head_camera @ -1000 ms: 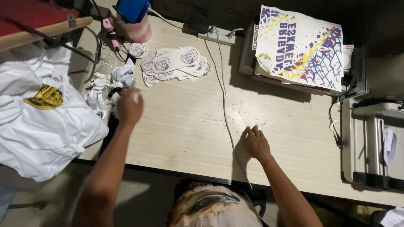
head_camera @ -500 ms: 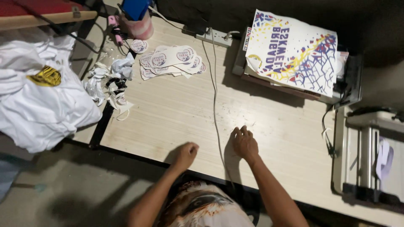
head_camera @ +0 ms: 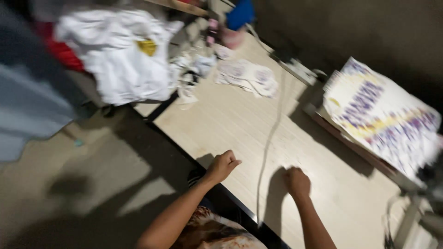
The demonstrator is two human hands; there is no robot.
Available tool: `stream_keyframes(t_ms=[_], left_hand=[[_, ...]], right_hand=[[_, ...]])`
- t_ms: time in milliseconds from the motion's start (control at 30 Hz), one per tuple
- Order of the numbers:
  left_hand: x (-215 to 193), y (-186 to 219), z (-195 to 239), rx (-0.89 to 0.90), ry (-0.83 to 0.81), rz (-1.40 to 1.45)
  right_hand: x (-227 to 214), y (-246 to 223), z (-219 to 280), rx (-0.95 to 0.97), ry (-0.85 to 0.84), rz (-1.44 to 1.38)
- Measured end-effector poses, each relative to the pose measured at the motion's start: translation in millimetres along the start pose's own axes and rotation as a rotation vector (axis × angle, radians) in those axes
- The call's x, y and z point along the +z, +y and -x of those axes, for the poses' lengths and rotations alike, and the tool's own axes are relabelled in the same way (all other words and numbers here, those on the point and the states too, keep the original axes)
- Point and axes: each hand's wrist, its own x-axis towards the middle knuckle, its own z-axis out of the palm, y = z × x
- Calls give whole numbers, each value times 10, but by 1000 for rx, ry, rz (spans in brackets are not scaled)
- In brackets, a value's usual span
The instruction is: Folding printed t-shirts on a workbench in a print shop.
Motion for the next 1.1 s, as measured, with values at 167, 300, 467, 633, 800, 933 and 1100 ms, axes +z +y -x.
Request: stream_keyframes(t_ms=[167, 300, 467, 633, 800, 933, 1100], left_hand=[[-830, -310, -340, -99, 265, -38], [-1996, -659, -623, 36, 665, -12], [-3842, -611, -945, 116, 924, -153], [-5306, -203, -1401, 354, 1101, -445], [-6088, -402, -2031, 249, 961, -932], [-6208, -924, -2414, 157, 1062, -388], [-6088, -1890, -2564, 590, 845, 852]], right_hand=[[57, 145, -175, -33, 11, 25], [-734, -893, -96, 54, -53, 19], [-846, -2354, -711, -403, 144, -269], [-1514, -4419, -736, -691, 64, -440], [-1958, -5628, -502, -899, -20, -459], [-2195, -5975, -454, -896, -58, -401], [-2113, -6123, -675, -828, -173, -554]])
